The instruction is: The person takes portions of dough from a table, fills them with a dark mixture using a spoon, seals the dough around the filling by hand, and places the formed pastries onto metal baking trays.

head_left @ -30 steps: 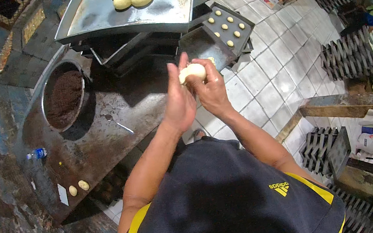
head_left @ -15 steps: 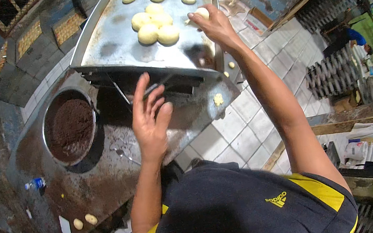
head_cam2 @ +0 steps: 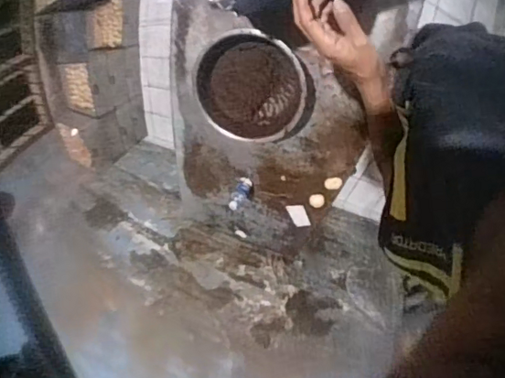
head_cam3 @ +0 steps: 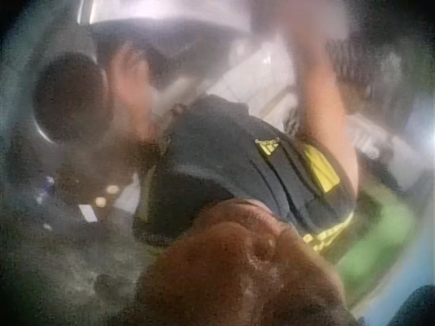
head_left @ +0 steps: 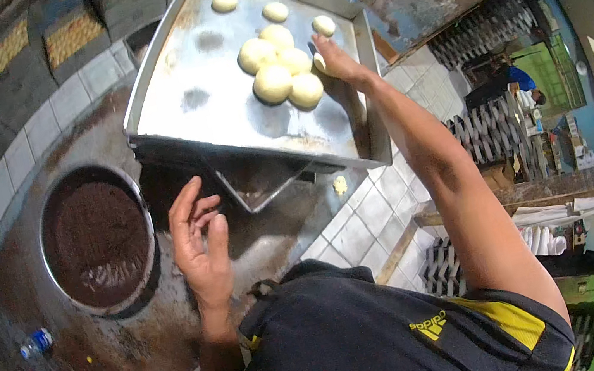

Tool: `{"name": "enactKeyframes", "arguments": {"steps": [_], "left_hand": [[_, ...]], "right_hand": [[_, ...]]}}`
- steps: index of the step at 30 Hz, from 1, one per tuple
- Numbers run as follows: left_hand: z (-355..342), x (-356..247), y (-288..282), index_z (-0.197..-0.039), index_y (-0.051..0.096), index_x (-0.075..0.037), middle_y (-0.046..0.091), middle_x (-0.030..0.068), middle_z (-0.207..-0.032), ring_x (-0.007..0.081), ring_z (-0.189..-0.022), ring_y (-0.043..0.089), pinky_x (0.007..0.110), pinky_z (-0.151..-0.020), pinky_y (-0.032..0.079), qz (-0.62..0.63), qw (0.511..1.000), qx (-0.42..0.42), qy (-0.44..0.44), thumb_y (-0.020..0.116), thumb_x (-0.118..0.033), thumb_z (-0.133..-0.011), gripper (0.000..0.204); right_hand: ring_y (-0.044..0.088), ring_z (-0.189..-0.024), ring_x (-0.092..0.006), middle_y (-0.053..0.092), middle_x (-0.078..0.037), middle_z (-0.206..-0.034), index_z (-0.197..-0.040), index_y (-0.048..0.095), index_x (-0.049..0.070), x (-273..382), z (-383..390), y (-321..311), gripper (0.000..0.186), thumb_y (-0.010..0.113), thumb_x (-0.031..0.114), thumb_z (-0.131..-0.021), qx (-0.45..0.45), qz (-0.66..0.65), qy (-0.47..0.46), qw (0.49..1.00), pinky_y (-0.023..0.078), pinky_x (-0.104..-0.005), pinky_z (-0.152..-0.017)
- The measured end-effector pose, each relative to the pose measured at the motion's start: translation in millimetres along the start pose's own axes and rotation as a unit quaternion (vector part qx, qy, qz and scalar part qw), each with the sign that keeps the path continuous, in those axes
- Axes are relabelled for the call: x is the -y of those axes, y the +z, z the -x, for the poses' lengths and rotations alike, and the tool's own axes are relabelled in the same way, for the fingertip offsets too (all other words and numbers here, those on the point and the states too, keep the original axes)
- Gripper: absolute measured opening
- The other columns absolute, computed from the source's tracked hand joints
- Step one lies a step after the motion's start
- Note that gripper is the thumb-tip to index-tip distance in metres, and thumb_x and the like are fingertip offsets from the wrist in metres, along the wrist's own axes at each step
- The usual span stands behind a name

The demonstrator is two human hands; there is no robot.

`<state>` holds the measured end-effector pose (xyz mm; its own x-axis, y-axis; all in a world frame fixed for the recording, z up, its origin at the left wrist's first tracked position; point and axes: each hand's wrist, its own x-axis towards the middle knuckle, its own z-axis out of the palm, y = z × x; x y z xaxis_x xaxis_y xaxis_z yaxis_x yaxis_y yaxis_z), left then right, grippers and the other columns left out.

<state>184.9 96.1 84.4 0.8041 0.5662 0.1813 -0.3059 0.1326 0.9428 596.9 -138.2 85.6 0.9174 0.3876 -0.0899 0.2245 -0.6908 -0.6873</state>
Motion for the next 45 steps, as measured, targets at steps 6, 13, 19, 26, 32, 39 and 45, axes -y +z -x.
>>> {"name": "enactKeyframes", "arguments": {"steps": [6, 13, 19, 26, 32, 39, 45], "left_hand": [[-19, -14, 18, -0.142, 0.05, 0.0, 0.052, 0.0117, -0.141, 0.0157, -0.112, 0.061, 0.029, -0.094, 0.049, -0.053, 0.995, 0.046, 0.074, 0.057, 0.0, -0.097, 0.046], [16, -12, 82, -0.129, 0.057, 0.003, 0.057, 0.0137, -0.129, 0.0195, -0.11, 0.066, 0.032, -0.093, 0.056, 0.045, 0.997, 0.042, 0.042, 0.06, 0.0, -0.098, 0.032], [69, 10, 164, -0.133, 0.054, 0.006, 0.062, 0.0114, -0.122, 0.0129, -0.109, 0.056, 0.028, -0.092, 0.047, 0.203, 0.974, 0.036, -0.096, 0.05, -0.029, -0.108, 0.043], [131, 54, 197, -0.092, 0.059, 0.0, 0.057, 0.0084, -0.082, 0.0129, -0.079, 0.052, 0.032, -0.072, 0.045, -0.038, 0.998, -0.046, 0.0, 0.048, -0.038, -0.108, 0.043], [182, 60, 145, -0.093, 0.061, -0.004, 0.057, 0.0012, -0.083, 0.009, -0.079, 0.051, 0.03, -0.068, 0.045, -0.07, 0.993, -0.033, -0.091, 0.052, -0.055, -0.103, 0.052], [287, 125, -3, -0.151, 0.037, -0.008, 0.064, 0.0114, -0.125, 0.0198, -0.111, 0.06, 0.032, -0.092, 0.049, -0.115, 0.921, -0.094, -0.361, 0.054, -0.029, -0.103, 0.054], [310, 134, -78, -0.134, 0.056, -0.002, 0.067, 0.0081, -0.122, 0.0175, -0.114, 0.063, 0.033, -0.095, 0.051, 0.067, 0.945, -0.164, -0.275, 0.057, 0.005, -0.091, 0.044]], "right_hand": [[0.067, -0.09, -0.026, 0.07, -0.014, -0.098, -0.117, 0.065, -0.003, 34, 51, -43, 0.067, 0.052, 0.061, -0.098, -0.003, -0.142, 0.036, 0.989, 0.053, -0.0421, -0.085], [0.066, -0.076, -0.0129, 0.071, -0.012, -0.082, -0.096, 0.07, -0.006, 86, 160, 15, 0.032, 0.073, 0.025, -0.09, -0.057, -0.145, -0.054, 0.986, 0.051, -0.0293, -0.068], [0.064, -0.098, -0.0209, 0.06, -0.014, -0.114, -0.11, 0.066, 0.002, 94, 320, 3, 0.034, 0.081, 0.003, -0.079, -0.07, 0.03, -0.388, 0.919, 0.053, -0.0287, -0.077], [0.065, -0.081, -0.0142, 0.071, -0.005, -0.096, -0.115, 0.068, -0.002, 16, 395, 27, 0.026, 0.072, 0.011, -0.093, -0.008, -0.201, -0.209, 0.957, 0.053, -0.0285, -0.078], [0.063, -0.096, -0.0106, 0.07, -0.006, -0.108, -0.121, 0.065, -0.001, -2, 428, 70, 0.028, 0.07, 0.006, -0.094, 0.167, -0.505, -0.027, 0.846, 0.051, -0.0266, -0.085], [0.067, -0.086, -0.0242, 0.07, -0.013, -0.097, -0.118, 0.066, 0.002, 1, 443, 197, 0.03, 0.073, 0.008, -0.09, 0.152, -0.194, -0.231, 0.941, 0.054, -0.0353, -0.081], [0.064, -0.094, -0.0421, 0.067, -0.021, -0.089, -0.093, 0.071, 0.004, 46, 422, 298, 0.015, 0.066, 0.018, -0.09, 0.21, -0.124, -0.31, 0.919, 0.051, -0.0507, -0.079]]}}
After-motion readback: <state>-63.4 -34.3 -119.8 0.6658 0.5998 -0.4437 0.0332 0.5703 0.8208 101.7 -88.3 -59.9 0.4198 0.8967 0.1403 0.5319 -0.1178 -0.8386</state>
